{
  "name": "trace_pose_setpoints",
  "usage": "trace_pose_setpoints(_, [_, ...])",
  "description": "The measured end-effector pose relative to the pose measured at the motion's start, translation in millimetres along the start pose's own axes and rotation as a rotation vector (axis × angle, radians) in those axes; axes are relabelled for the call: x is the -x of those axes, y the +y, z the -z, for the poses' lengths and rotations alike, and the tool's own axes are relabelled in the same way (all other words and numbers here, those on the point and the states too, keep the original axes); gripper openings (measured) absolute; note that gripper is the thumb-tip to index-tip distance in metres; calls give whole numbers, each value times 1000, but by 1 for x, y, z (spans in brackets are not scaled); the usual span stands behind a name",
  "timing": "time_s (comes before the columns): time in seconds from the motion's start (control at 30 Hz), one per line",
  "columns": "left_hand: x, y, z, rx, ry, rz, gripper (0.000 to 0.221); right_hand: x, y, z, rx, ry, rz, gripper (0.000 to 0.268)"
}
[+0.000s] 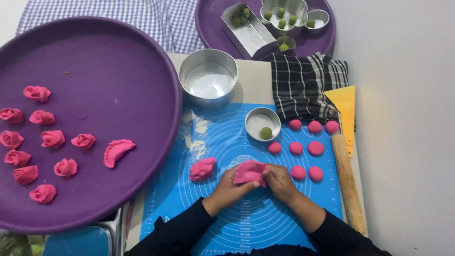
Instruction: Shaping pink dough into decorative rose and dumpling forms on a silicone mat using hands and a rolling pin.
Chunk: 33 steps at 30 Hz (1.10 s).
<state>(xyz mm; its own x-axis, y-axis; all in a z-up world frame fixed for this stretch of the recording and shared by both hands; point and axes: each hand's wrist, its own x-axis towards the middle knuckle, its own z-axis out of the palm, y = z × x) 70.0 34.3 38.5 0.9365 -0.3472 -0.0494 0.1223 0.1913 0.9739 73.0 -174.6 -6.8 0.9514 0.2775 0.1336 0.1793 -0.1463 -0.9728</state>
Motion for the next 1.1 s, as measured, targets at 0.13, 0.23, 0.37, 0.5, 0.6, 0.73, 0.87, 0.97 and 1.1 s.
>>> trace_pose_setpoints(0.13, [3, -32, 2, 10, 40, 27, 46, 5, 6, -5, 98, -5, 40, 55])
trace_pose_setpoints(0.23, [0, -15, -1, 14, 142, -12, 63, -1, 11, -5, -50, 56, 115, 51])
trace_pose_setpoints(0.37, [-6, -13, -5, 37, 196, 79, 66, -5, 3, 4, 64, 17, 85, 54])
trace_pose_setpoints(0.5, [-10, -40, 7, 131, 115, 99, 35, 1, 25, 0, -40, 108, 56, 52])
trace_pose_setpoints(0.6, [-10, -66, 11, 113, 14, 133, 28, -6, 2, 4, 142, 51, 63, 80])
trace_pose_setpoints(0.73, [-3, -88, -2, 301, -98, 183, 22, -7, 2, -2, 115, -52, 139, 87])
trace_pose_setpoints(0.87, [15, -43, -21, 426, -113, 183, 27, -1, 14, 0, 144, 75, 200, 38])
trace_pose_setpoints(0.97, [16, -32, -21, 461, -102, 156, 31, 0, 3, -5, 97, 138, 240, 28])
trace_pose_setpoints(1.1, [12, -38, -15, 449, -102, 122, 26, 3, -15, -12, -115, 76, 176, 47])
